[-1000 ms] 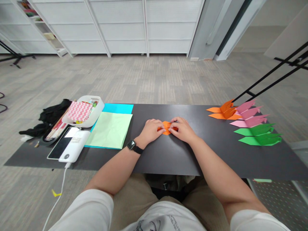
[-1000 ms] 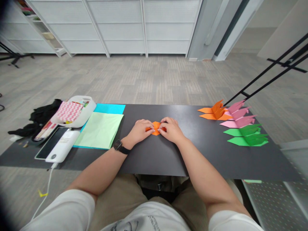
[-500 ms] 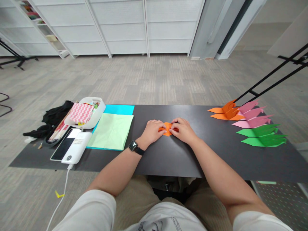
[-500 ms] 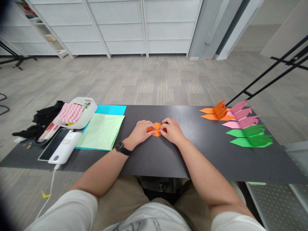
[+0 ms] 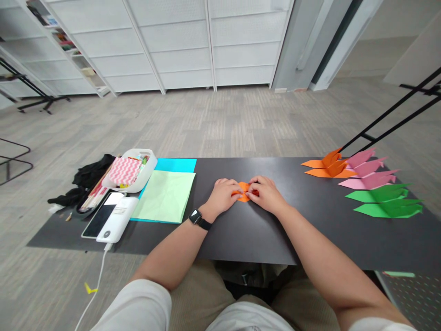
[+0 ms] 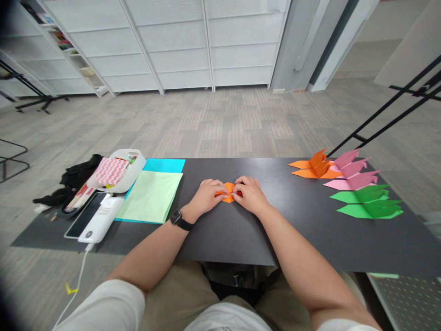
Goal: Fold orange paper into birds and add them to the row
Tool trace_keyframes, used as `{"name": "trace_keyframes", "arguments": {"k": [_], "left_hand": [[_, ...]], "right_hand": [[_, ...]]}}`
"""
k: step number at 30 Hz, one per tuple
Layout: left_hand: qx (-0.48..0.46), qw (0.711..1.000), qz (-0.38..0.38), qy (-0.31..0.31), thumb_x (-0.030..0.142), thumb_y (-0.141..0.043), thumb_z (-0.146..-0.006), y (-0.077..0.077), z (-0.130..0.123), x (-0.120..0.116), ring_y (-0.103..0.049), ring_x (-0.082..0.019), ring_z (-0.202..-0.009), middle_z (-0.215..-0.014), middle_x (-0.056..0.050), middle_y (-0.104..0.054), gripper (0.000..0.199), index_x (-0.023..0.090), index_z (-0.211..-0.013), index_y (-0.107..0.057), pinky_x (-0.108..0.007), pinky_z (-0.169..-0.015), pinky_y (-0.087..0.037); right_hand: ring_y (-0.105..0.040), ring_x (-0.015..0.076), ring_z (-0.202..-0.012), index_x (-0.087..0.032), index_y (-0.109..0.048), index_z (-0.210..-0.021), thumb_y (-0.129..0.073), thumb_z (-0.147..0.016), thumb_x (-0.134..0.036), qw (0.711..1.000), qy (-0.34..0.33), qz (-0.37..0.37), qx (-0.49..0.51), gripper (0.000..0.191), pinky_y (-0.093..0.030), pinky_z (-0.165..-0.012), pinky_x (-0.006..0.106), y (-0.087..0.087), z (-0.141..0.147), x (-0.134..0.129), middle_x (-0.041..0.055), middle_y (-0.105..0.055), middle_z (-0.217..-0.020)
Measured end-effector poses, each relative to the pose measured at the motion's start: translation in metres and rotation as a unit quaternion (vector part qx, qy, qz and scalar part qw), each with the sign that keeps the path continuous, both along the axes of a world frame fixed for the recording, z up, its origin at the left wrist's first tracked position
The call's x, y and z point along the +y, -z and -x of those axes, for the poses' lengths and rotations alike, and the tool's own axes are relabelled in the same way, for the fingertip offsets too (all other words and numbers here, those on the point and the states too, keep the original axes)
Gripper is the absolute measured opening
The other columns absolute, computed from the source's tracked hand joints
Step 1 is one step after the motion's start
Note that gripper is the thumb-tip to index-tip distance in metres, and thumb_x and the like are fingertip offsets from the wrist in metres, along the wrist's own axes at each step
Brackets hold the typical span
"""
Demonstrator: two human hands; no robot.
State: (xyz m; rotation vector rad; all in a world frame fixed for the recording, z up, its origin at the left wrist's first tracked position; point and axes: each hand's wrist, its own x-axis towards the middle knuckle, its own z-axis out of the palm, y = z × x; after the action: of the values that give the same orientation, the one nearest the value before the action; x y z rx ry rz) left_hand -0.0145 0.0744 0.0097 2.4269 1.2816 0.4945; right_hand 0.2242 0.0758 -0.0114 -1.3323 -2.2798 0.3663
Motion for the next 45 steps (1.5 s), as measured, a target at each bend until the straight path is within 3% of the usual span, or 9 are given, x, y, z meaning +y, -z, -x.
{"name": "trace_keyframes", "arguments": {"k": [5, 8, 12, 18, 22, 30, 35, 45], "left_hand": [[-0.006, 1.0, -0.007, 0.0, 0.032, -0.072, -0.1, 0.007, 0.001, 0.002, -0.064, -0.021, -0.11, -0.117, 0.001, -0.077, 0.012, 0.033, -0.105, -0.083, -0.045, -0.114, -0.04], [-0.008, 1.0, -0.007, 0.0, 0.033, -0.072, -0.101, 0.009, 0.001, 0.002, -0.065, -0.021, -0.111, -0.118, 0.001, -0.077, 0.012, 0.033, -0.104, -0.083, -0.045, -0.115, -0.04], [-0.008, 1.0, -0.004, -0.008, 0.035, -0.069, -0.102, 0.006, 0.0, 0.001, -0.065, -0.021, -0.109, -0.117, 0.0, -0.077, 0.015, 0.032, -0.102, -0.084, -0.046, -0.115, -0.041], [-0.006, 1.0, 0.004, -0.018, 0.04, -0.076, -0.099, 0.006, -0.002, 0.003, -0.064, -0.021, -0.109, -0.116, 0.0, -0.076, 0.012, 0.032, -0.101, -0.085, -0.046, -0.115, -0.04], [-0.006, 1.0, 0.01, -0.014, 0.039, -0.077, -0.098, 0.005, -0.001, 0.003, -0.064, -0.021, -0.11, -0.118, 0.001, -0.077, 0.011, 0.033, -0.101, -0.085, -0.047, -0.116, -0.038], [-0.004, 1.0, 0.016, -0.009, 0.035, -0.074, -0.1, 0.0, -0.002, 0.002, -0.065, -0.021, -0.112, -0.118, 0.0, -0.077, 0.011, 0.032, -0.102, -0.085, -0.047, -0.116, -0.038], [-0.005, 1.0, 0.02, -0.006, 0.036, -0.074, -0.1, 0.0, -0.002, 0.002, -0.064, -0.021, -0.112, -0.118, 0.001, -0.076, 0.011, 0.032, -0.1, -0.084, -0.046, -0.116, -0.038], [-0.001, 1.0, 0.008, 0.008, 0.038, -0.076, -0.099, 0.003, 0.0, 0.006, -0.064, -0.021, -0.11, -0.119, 0.001, -0.076, 0.01, 0.033, -0.102, -0.085, -0.044, -0.113, -0.04]], "right_hand": [[-0.064, 0.0278, -0.113, -0.026, -0.072, -0.092, -0.073, -0.091, -0.029, 1.0, 0.003, 0.008, -0.005, 0.003, -0.048, -0.103, 0.05, -0.003, 0.0, -0.001, 0.007, -0.069, -0.118], [-0.064, 0.0298, -0.115, -0.027, -0.073, -0.11, -0.075, -0.09, -0.031, 1.0, 0.01, 0.004, 0.0, 0.02, -0.05, -0.104, 0.051, -0.004, 0.001, -0.002, 0.0084, -0.067, -0.12], [-0.058, 0.0345, -0.131, -0.028, -0.074, -0.123, -0.078, -0.088, -0.036, 1.0, 0.023, -0.013, -0.001, 0.036, -0.048, -0.114, 0.055, 0.001, 0.002, -0.001, 0.0123, -0.062, -0.136], [-0.044, 0.0404, -0.152, -0.027, -0.072, -0.132, -0.079, -0.089, -0.041, 0.999, 0.036, -0.017, -0.026, 0.046, -0.033, -0.128, 0.066, 0.009, 0.001, 0.003, 0.0154, -0.053, -0.153], [-0.035, 0.0441, -0.158, -0.03, -0.071, -0.134, -0.081, -0.087, -0.045, 0.997, 0.055, -0.007, -0.045, 0.05, -0.023, -0.128, 0.076, 0.012, 0.001, 0.004, 0.0143, -0.05, -0.159], [-0.029, 0.0498, -0.161, -0.033, -0.067, -0.143, -0.085, -0.082, -0.052, 0.992, 0.103, 0.031, -0.06, 0.066, -0.024, -0.125, 0.08, 0.016, -0.024, 0.008, 0.0148, -0.043, -0.168], [-0.03, 0.0478, -0.162, -0.032, -0.068, -0.143, -0.078, -0.088, -0.048, 0.994, 0.093, 0.026, -0.049, 0.058, -0.021, -0.125, 0.081, 0.008, -0.032, 0.007, 0.0151, -0.046, -0.167], [-0.034, 0.0444, -0.16, -0.042, -0.082, -0.122, -0.082, -0.09, -0.041, 0.999, 0.026, 0.005, -0.048, 0.032, -0.019, -0.125, 0.082, 0.005, -0.002, 0.005, 0.0071, -0.053, -0.162]]}}
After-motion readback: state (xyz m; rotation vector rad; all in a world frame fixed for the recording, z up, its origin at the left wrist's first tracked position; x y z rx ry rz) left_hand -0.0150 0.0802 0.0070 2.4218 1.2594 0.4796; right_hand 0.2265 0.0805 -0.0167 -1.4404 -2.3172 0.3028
